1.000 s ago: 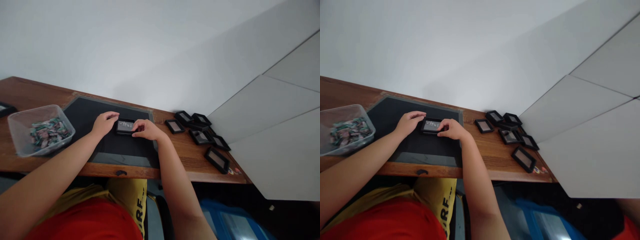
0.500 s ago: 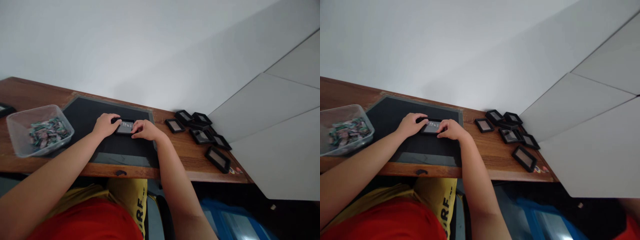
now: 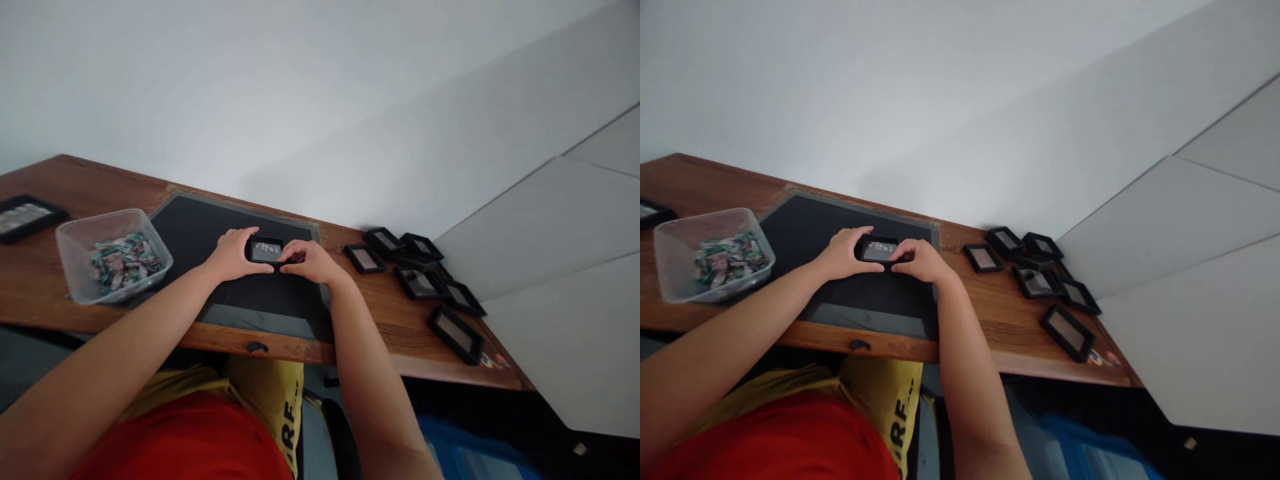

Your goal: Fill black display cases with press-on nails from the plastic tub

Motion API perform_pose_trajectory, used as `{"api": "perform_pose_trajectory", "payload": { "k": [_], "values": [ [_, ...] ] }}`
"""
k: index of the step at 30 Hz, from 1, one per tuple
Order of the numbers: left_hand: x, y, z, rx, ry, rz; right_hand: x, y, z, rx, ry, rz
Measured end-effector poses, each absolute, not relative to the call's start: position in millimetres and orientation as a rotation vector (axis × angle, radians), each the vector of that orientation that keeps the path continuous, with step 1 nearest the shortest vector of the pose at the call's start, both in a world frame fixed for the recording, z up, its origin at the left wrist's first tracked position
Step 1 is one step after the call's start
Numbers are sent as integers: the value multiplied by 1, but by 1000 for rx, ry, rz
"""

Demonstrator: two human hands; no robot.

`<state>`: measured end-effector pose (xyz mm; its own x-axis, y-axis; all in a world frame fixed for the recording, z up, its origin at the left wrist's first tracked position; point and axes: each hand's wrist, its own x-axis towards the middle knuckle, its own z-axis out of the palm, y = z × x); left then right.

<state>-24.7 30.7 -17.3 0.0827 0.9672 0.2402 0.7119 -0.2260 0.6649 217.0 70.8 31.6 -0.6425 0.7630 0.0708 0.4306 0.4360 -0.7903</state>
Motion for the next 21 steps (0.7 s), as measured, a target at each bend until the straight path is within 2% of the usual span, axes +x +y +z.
{"api": "perform_pose_trajectory", "payload": {
  "k": [7,13,21],
  "values": [
    [-22,23,-14,2033,1607,1198,217,68,37,-993,-2005,894],
    [-5,3,-5,2048,1535,1477,217,82,32,-1096,-1602,1021],
    [0,-57,59,2230,1540,1817,216,91,27,-1074,-1567,1077]
  ]
}}
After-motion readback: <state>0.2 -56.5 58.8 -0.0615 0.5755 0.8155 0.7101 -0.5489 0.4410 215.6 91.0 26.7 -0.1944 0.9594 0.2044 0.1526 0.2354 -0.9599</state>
